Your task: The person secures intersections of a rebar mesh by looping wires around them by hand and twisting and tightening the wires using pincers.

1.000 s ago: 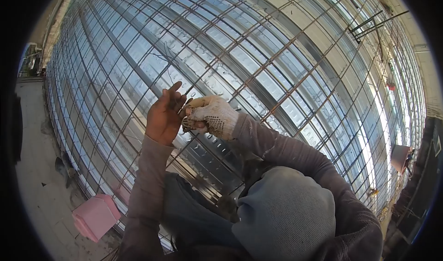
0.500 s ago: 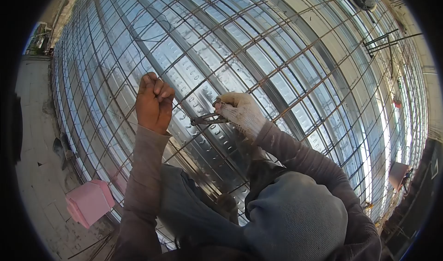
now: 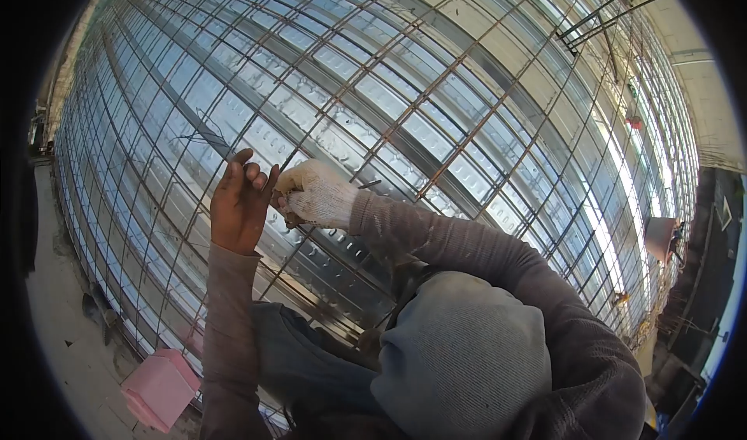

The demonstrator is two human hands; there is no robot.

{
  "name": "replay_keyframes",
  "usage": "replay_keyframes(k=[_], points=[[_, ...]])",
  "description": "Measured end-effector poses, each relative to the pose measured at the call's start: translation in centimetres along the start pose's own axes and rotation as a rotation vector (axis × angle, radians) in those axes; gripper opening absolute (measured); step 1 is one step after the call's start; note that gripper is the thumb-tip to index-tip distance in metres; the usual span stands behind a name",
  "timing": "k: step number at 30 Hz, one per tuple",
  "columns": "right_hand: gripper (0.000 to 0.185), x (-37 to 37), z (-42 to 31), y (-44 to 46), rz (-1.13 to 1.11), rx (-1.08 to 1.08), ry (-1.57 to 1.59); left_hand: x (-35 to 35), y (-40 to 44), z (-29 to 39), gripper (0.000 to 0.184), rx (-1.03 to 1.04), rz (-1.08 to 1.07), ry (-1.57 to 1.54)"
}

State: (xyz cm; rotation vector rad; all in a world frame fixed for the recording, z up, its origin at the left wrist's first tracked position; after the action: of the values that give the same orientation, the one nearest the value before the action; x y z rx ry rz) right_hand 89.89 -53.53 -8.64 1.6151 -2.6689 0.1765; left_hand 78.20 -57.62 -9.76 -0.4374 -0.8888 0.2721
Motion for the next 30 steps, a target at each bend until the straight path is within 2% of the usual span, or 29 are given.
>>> replay_keyframes(k=[1,2,4,5,6,8,9,10,12,14,16,17,18,19,20,21,22,23,24,26,28,29,30], points=[[0.015,-0.2,-0.2,-0.4,0.029,-0.037,0.001,1.2,0.1,0.5,0.023,-0.007,-0.162,-0.029],[0.015,-0.1,0.4,-0.6,0.041,-0.033,-0.004,1.3,0.1,0.0,0.023,-0.016,-0.172,-0.031],[0.014,-2.6,1.1,-1.1,0.338,-0.088,-0.135,0.8,-0.5,0.4,0.022,0.118,0.003,0.092],[0.012,-3.4,1.5,-1.3,0.403,-0.061,-0.269,1.1,-0.7,-0.1,0.019,0.144,0.046,0.062],[0.012,-3.4,1.9,-1.4,0.413,-0.059,-0.272,1.6,-0.8,-0.6,0.019,0.137,0.038,0.063],[0.010,-1.9,1.5,-1.4,0.276,-0.065,-0.538,0.7,-1.4,-1.2,0.018,0.136,0.294,0.015],[0.008,-1.0,1.3,-1.5,0.188,-0.047,-0.654,0.6,-2.3,-1.8,0.021,0.031,0.437,-0.044],[0.008,-0.9,1.0,-1.7,0.197,-0.041,-0.654,-0.8,-2.0,-2.3,0.021,0.023,0.431,-0.041],[0.019,1.8,0.8,-1.5,-0.115,-0.089,-0.950,-6.9,-1.6,-5.1,0.023,-0.112,0.521,-0.257],[0.018,1.5,1.5,-1.3,-0.140,-0.045,-0.913,-7.2,-1.8,-5.3,0.025,-0.133,0.535,-0.292],[0.016,0.1,1.4,-1.2,0.084,-0.236,-0.565,-5.9,-2.1,-3.9,0.028,-0.135,0.471,-0.071],[0.016,-0.2,1.8,-1.2,0.095,-0.232,-0.569,-3.6,-2.7,-2.5,0.028,-0.169,0.467,0.167],[0.016,-0.7,2.9,-1.1,0.110,-0.174,-0.301,-3.0,-3.2,-1.6,0.028,-0.171,0.456,0.168],[0.016,-0.9,3.9,-1.0,0.122,-0.117,-0.034,-3.0,-3.7,0.2,0.027,-0.181,0.524,0.642],[0.016,-1.3,4.0,-0.8,0.128,-0.119,-0.046,-2.3,-4.3,1.6,0.026,-0.178,0.576,1.119],[0.014,-1.2,4.1,-0.8,0.099,-0.142,-0.038,-0.7,-5.8,2.8,0.019,0.037,0.603,1.117],[0.014,-0.6,4.4,-0.8,0.070,-0.158,-0.022,0.7,-5.9,2.9,0.019,0.029,0.594,1.117],[0.013,0.4,3.8,-0.5,-0.006,-0.249,-0.107,7.4,-6.5,4.5,0.019,0.496,0.379,1.517],[0.013,0.5,3.9,-0.9,-0.004,-0.242,-0.110,9.5,-6.7,3.9,0.019,0.652,0.259,1.693],[0.015,1.2,-0.7,-1.6,-0.046,-0.453,0.083,12.9,-8.1,2.2,0.023,1.062,0.040,1.988],[0.017,-0.3,-2.0,-1.2,-0.012,-0.461,0.037,7.1,-5.1,2.0,0.028,0.437,0.058,1.582],[0.015,-1.9,-2.2,-1.0,0.082,-0.419,-0.212,5.7,-5.1,1.7,0.025,0.289,0.144,1.538],[0.013,-3.1,-2.7,-1.1,0.177,-0.371,-0.459,6.1,-5.2,1.1,0.025,0.289,0.139,1.540]])
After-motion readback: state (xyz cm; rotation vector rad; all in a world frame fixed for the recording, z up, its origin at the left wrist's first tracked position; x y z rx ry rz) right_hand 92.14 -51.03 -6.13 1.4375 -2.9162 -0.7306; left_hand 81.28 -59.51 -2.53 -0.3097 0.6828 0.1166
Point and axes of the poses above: each hand's wrist, its own y-axis towards the middle knuckle, its own x-axis out of the palm, z = x × y, the point moved 10 cm from there along y, towards the middle knuckle, and after that the axes turned 12 degrees about -x, right-handed, at the moved point
